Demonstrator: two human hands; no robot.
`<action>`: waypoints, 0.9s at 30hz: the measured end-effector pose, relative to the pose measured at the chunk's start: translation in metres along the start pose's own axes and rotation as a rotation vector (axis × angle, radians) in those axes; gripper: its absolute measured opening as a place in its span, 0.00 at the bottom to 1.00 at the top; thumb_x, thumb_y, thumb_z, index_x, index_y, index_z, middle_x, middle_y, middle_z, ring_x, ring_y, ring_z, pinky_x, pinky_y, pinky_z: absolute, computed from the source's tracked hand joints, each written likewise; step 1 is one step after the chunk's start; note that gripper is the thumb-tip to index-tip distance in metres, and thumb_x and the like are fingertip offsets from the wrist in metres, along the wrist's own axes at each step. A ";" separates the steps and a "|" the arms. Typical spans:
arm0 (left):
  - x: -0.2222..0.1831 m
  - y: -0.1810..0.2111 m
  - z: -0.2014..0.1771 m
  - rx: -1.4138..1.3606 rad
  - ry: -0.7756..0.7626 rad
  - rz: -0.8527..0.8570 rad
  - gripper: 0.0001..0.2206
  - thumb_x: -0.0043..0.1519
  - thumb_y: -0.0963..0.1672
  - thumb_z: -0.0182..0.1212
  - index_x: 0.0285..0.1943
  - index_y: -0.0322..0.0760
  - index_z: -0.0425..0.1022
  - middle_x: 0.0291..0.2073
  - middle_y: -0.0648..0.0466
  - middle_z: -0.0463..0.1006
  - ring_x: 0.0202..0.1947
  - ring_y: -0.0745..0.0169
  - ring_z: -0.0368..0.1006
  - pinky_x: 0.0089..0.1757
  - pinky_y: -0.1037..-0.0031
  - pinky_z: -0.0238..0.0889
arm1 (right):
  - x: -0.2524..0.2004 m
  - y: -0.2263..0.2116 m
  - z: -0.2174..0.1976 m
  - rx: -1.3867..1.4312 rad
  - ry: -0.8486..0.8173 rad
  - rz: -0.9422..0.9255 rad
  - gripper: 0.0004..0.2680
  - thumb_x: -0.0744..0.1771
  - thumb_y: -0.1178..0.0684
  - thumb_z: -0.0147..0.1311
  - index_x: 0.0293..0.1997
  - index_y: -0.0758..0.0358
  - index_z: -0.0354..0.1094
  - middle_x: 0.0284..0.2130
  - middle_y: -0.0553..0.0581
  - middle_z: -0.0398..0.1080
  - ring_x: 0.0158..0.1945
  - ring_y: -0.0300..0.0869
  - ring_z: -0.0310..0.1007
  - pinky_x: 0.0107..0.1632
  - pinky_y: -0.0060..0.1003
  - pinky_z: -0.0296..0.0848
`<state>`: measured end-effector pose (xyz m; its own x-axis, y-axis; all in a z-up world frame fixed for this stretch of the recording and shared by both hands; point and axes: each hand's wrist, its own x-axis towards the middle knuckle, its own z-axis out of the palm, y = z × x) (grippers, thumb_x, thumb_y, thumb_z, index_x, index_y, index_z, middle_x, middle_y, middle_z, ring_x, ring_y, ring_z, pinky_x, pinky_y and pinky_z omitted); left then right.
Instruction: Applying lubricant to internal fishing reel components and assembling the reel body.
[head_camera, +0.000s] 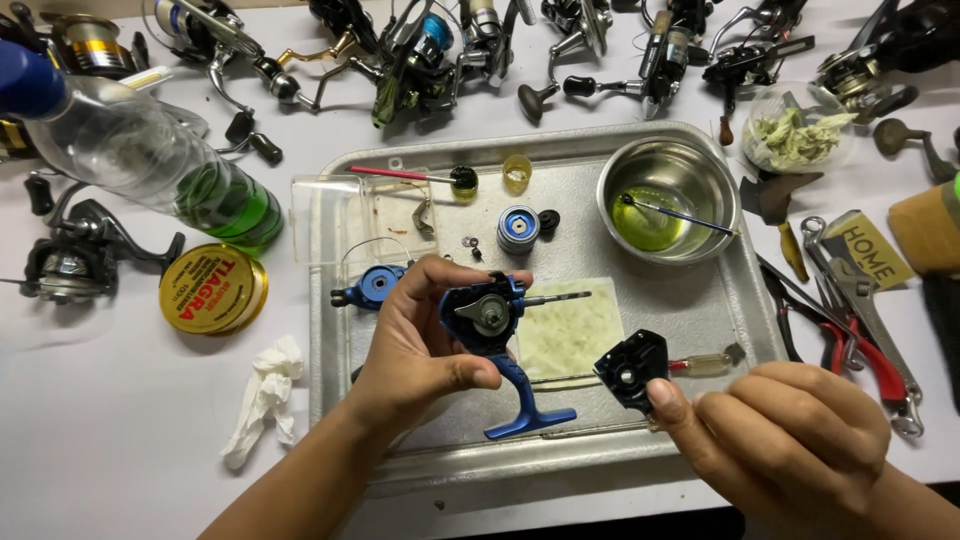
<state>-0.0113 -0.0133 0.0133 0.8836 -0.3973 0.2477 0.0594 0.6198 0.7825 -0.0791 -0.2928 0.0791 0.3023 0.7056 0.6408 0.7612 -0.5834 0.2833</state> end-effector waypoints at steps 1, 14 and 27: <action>0.000 0.000 0.000 -0.006 -0.005 -0.003 0.27 0.51 0.45 0.81 0.56 0.39 0.70 0.58 0.35 0.76 0.65 0.42 0.71 0.65 0.59 0.65 | 0.000 0.001 0.001 -0.005 -0.006 0.003 0.05 0.65 0.66 0.64 0.38 0.62 0.79 0.31 0.52 0.67 0.30 0.41 0.67 0.33 0.38 0.73; -0.002 -0.007 -0.004 -0.029 0.019 -0.042 0.27 0.50 0.43 0.81 0.56 0.37 0.69 0.58 0.32 0.76 0.66 0.41 0.70 0.62 0.61 0.67 | 0.004 0.010 0.014 -0.041 0.036 -0.099 0.01 0.66 0.62 0.62 0.38 0.65 0.77 0.28 0.51 0.67 0.26 0.39 0.65 0.29 0.34 0.66; -0.001 -0.004 -0.001 0.040 0.138 -0.135 0.28 0.46 0.40 0.80 0.54 0.36 0.70 0.57 0.35 0.77 0.55 0.52 0.78 0.44 0.79 0.79 | -0.036 -0.010 0.018 1.027 0.109 1.307 0.07 0.63 0.61 0.55 0.40 0.65 0.60 0.38 0.67 0.75 0.41 0.49 0.80 0.42 0.35 0.82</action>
<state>-0.0119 -0.0149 0.0097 0.9241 -0.3774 0.0603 0.1662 0.5388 0.8259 -0.0876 -0.3053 0.0403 0.9918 -0.0683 0.1082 0.0928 -0.1981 -0.9758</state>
